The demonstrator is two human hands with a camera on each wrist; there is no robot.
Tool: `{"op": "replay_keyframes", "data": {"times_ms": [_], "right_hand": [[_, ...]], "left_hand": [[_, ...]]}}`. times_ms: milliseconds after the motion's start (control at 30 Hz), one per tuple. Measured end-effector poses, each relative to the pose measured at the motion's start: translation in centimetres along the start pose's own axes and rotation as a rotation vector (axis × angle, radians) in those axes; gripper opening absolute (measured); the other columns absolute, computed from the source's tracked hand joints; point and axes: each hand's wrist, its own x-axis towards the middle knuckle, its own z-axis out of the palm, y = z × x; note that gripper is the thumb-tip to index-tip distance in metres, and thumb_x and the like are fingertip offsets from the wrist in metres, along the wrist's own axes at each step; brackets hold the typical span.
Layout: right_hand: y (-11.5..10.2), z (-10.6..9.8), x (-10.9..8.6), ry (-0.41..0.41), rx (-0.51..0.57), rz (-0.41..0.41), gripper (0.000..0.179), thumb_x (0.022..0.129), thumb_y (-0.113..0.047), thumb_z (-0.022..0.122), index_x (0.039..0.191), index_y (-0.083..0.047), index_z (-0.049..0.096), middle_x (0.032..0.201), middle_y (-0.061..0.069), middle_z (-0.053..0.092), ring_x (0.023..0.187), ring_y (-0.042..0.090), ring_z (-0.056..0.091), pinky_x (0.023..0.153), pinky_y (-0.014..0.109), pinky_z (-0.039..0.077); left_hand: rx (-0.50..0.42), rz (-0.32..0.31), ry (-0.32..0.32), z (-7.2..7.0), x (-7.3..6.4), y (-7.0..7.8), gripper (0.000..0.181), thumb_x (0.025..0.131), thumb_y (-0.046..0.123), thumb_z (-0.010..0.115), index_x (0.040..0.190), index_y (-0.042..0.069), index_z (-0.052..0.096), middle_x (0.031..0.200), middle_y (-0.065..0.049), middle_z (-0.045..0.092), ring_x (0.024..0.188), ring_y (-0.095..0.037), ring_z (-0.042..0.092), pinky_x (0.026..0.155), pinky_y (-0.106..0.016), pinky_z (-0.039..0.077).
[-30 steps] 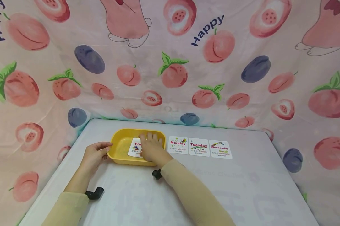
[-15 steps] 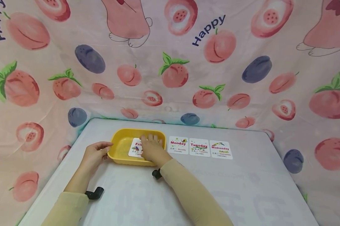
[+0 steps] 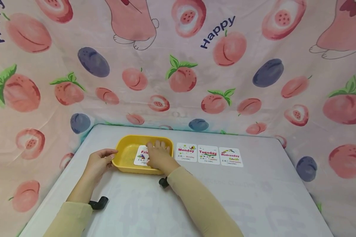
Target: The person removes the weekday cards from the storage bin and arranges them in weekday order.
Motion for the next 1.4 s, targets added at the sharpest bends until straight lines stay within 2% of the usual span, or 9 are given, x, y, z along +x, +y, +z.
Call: {"op": "replay_keyframes", "data": {"times_ms": [767, 1100, 1400], "right_hand": [[-0.13, -0.19, -0.25, 0.017, 0.001, 0.013, 0.084, 0.087, -0.042, 0.09, 0.157, -0.026, 0.045, 0.141, 0.01, 0.047, 0.125, 0.029, 0.04, 0.103, 0.046, 0.037], [-0.1, -0.42, -0.36, 0.023, 0.009, 0.005, 0.092, 0.081, -0.044, 0.094, 0.156, -0.025, 0.044, 0.135, 0.009, 0.046, 0.123, 0.029, 0.039, 0.098, 0.042, 0.036], [-0.23, -0.44, -0.39, 0.04, -0.006, 0.014, 0.09, 0.079, -0.047, 0.095, 0.153, -0.025, 0.048, 0.134, 0.009, 0.045, 0.123, 0.029, 0.039, 0.098, 0.045, 0.035]], "left_hand": [[0.01, 0.013, 0.0, 0.03, 0.01, -0.09, 0.028, 0.107, 0.005, 0.061, 0.133, -0.001, 0.071, 0.13, -0.015, 0.06, 0.089, -0.017, 0.059, 0.071, -0.021, 0.058], [-0.002, 0.05, -0.004, 0.0, -0.1, -0.29, 0.027, 0.107, 0.004, 0.061, 0.131, -0.003, 0.071, 0.124, -0.015, 0.061, 0.084, -0.015, 0.059, 0.07, -0.022, 0.057], [-0.003, 0.043, 0.0, -0.09, -0.12, -0.28, 0.027, 0.107, 0.004, 0.061, 0.131, -0.003, 0.071, 0.123, -0.014, 0.061, 0.084, -0.016, 0.058, 0.07, -0.022, 0.057]]}}
